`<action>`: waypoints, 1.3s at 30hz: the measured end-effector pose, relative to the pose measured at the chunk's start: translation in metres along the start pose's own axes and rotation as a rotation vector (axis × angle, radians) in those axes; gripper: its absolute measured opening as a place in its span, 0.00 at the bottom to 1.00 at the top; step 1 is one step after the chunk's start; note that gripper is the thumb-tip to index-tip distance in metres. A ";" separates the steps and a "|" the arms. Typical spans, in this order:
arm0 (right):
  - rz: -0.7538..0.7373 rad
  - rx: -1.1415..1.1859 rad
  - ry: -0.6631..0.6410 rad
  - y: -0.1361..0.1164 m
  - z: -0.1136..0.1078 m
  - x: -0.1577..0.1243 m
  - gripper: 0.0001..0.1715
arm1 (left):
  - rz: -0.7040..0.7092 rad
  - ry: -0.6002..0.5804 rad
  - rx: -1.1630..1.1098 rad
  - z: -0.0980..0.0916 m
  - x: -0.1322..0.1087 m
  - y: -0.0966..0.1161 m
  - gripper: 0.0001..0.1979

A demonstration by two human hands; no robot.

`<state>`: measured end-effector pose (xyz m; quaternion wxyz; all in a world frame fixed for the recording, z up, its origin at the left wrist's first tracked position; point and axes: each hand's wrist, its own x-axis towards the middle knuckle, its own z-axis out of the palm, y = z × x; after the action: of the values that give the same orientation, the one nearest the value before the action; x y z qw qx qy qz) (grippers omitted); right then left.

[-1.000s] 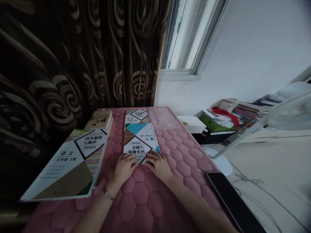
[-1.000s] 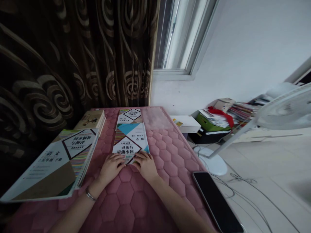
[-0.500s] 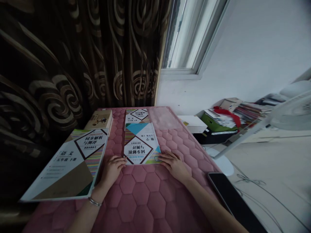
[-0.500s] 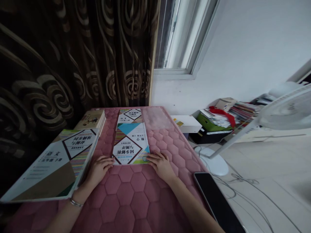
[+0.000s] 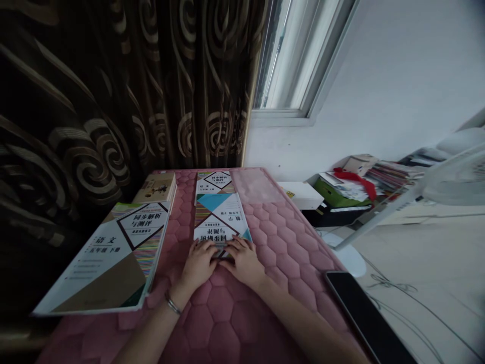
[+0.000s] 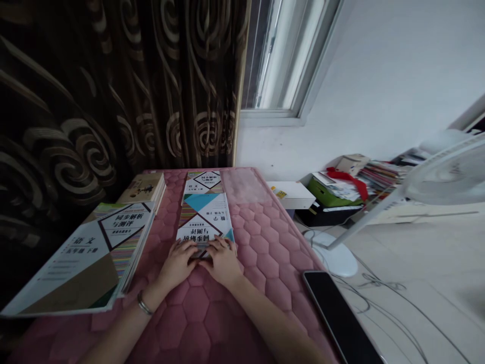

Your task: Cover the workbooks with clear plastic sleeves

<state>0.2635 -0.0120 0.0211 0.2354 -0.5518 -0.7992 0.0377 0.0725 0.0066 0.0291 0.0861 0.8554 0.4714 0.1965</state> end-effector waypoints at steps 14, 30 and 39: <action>0.002 -0.065 -0.022 0.058 -0.016 -0.021 0.14 | -0.016 0.098 -0.047 -0.015 -0.022 -0.051 0.12; 0.029 0.081 -0.141 0.087 -0.024 -0.030 0.21 | -0.059 0.126 -0.207 -0.008 -0.028 -0.065 0.12; 0.163 0.193 -0.018 0.090 -0.019 0.028 0.15 | -0.484 0.048 0.012 -0.013 0.004 -0.045 0.14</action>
<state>0.3413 0.0440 0.0186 0.2766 -0.5892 -0.7465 0.1384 0.0344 0.0342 0.0268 0.1142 0.7132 0.6657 0.1875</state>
